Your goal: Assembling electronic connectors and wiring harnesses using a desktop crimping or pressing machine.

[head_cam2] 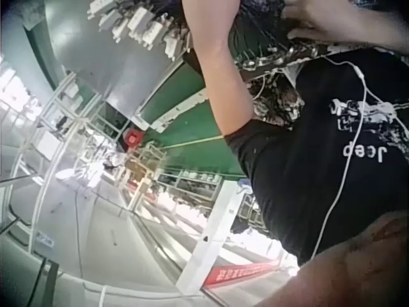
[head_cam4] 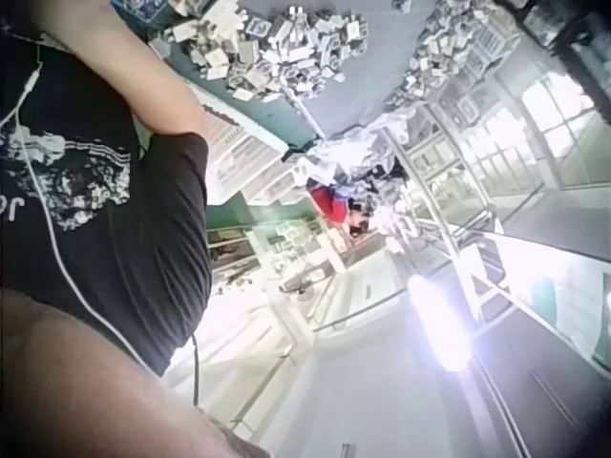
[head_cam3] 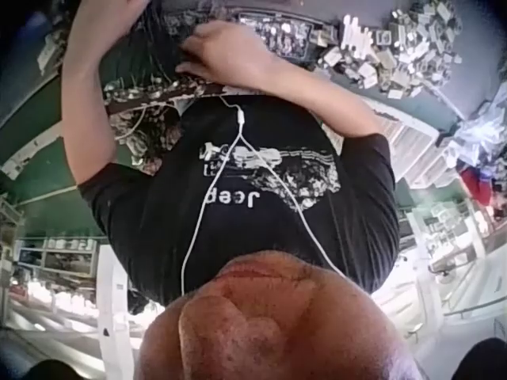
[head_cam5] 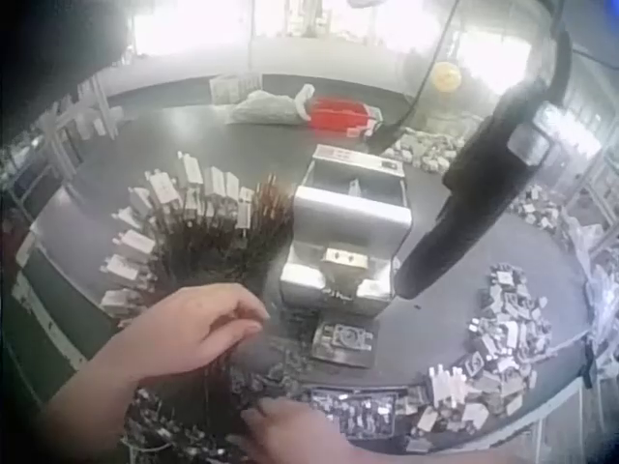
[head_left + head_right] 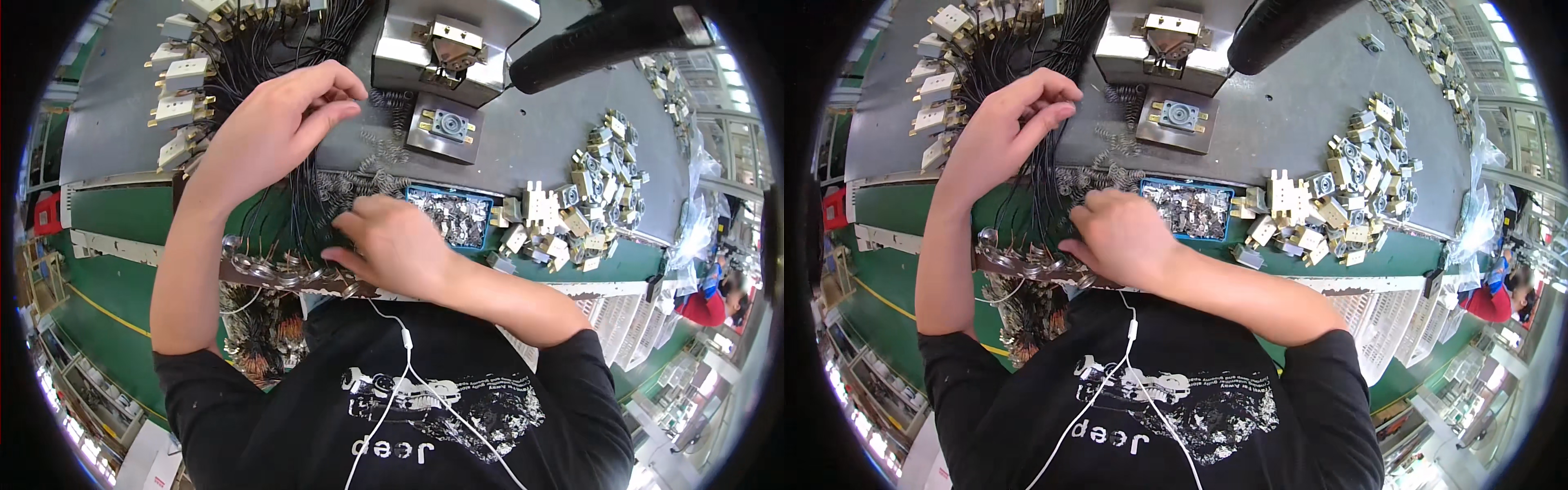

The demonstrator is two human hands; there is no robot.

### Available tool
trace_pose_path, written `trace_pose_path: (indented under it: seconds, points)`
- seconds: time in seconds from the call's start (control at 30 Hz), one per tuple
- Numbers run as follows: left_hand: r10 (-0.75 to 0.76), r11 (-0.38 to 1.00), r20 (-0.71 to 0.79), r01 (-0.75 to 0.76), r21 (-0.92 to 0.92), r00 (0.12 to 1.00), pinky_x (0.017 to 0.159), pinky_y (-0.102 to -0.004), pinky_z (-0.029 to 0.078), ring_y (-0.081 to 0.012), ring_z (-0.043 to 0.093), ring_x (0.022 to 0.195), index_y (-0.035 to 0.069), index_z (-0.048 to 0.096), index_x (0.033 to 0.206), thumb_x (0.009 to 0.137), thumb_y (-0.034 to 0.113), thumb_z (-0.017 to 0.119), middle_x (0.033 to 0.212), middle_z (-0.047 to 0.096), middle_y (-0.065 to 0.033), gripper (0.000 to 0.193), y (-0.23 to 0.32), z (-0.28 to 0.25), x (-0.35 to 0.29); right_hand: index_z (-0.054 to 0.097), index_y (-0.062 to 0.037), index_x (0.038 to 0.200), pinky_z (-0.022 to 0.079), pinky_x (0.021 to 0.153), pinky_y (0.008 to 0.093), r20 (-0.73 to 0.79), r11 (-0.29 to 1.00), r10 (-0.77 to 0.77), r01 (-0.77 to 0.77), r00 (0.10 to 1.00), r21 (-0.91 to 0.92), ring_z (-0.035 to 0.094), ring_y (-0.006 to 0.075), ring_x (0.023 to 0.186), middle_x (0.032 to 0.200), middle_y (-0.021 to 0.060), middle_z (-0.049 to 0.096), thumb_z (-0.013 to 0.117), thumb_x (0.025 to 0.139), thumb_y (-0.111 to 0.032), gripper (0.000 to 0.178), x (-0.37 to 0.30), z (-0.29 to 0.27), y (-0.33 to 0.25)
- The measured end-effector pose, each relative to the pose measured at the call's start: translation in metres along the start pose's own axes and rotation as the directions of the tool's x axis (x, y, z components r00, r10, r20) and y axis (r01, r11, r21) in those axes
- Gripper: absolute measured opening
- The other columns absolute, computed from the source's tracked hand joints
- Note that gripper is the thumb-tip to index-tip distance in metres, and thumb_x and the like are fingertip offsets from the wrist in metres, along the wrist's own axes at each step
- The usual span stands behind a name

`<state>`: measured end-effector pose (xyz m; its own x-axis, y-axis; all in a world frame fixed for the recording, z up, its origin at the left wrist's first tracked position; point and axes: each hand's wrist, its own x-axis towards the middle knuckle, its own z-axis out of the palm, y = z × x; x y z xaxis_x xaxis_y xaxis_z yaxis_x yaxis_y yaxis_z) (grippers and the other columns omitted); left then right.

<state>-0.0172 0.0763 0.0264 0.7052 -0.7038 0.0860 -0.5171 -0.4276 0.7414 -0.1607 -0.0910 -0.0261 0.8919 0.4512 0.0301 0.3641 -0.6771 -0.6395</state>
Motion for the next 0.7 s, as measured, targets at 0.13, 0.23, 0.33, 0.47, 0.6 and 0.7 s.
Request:
trace_pose_path:
  seconds: [0.13,0.23,0.33,0.47,0.6,0.7]
  points:
    - [0.004,0.999,-0.146,-0.011,-0.049,0.989,0.073,-0.0331,0.052,-0.0215,0.065,0.076,0.002,0.065,0.107,0.097,0.012,0.068,0.09,0.068,-0.0098,0.014,-0.005,0.007,0.002,0.064,-0.0031,0.107,0.055,0.072,0.0474,0.03,0.995,0.081,-0.083,0.996,0.061,0.069,0.0374,0.084,0.089,0.0166,0.066,0.067,0.092,-0.017,0.02,-0.004,-0.022,-0.006]
    - [0.076,0.997,-0.157,-0.073,0.026,0.985,0.073,-0.0338,0.052,-0.0214,0.066,0.078,0.003,0.065,0.106,0.096,0.01,0.069,0.091,0.069,-0.0102,0.013,-0.004,0.001,0.001,0.066,-0.007,0.111,0.056,0.069,0.0466,-0.001,0.983,0.165,-0.164,0.986,-0.085,0.071,0.0385,0.079,0.085,0.0178,0.071,0.066,0.093,-0.01,0.019,-0.013,-0.084,0.007]
    - [0.02,0.999,-0.133,-0.014,0.05,0.991,0.074,-0.0341,0.052,-0.0226,0.067,0.081,0.003,0.065,0.105,0.095,0.008,0.07,0.092,0.068,-0.0097,0.013,0.018,0.003,0.006,0.074,-0.0055,0.108,0.055,0.064,0.0425,0.017,0.961,0.262,-0.262,0.965,0.091,0.071,0.0341,0.071,0.086,0.0165,0.073,0.071,0.093,-0.015,0.018,-0.011,-0.125,0.032]
    - [0.35,0.928,-0.124,-0.326,0.178,0.928,0.076,-0.0387,0.055,-0.0306,0.067,0.085,0.004,0.067,0.102,0.088,0.01,0.074,0.094,0.068,-0.0103,0.016,0.019,0.027,0.03,0.075,-0.0043,0.104,0.053,0.063,0.0417,-0.066,0.97,0.24,-0.242,0.969,-0.035,0.07,0.0329,0.067,0.078,0.0176,0.07,0.071,0.094,-0.017,0.017,-0.027,-0.114,0.039]
    - [0.378,0.915,-0.075,-0.361,0.18,0.923,0.077,-0.0412,0.056,-0.0316,0.068,0.088,0.005,0.068,0.098,0.087,0.012,0.074,0.093,0.068,-0.0096,0.014,0.02,0.052,0.047,0.076,-0.0031,0.096,0.053,0.064,0.0411,-0.047,0.965,0.259,-0.261,0.965,-0.038,0.069,0.0341,0.069,0.077,0.0173,0.07,0.073,0.093,-0.018,0.016,-0.037,-0.096,0.052]
    - [0.367,0.915,-0.01,-0.359,0.185,0.93,0.076,-0.041,0.056,-0.0301,0.069,0.087,0.006,0.068,0.095,0.086,0.013,0.074,0.091,0.068,-0.0086,0.013,0.016,0.066,0.055,0.075,-0.0026,0.094,0.053,0.064,0.0404,-0.104,0.976,0.218,-0.214,0.97,0.047,0.068,0.034,0.068,0.076,0.0163,0.069,0.074,0.092,-0.019,0.016,-0.04,-0.089,0.056]
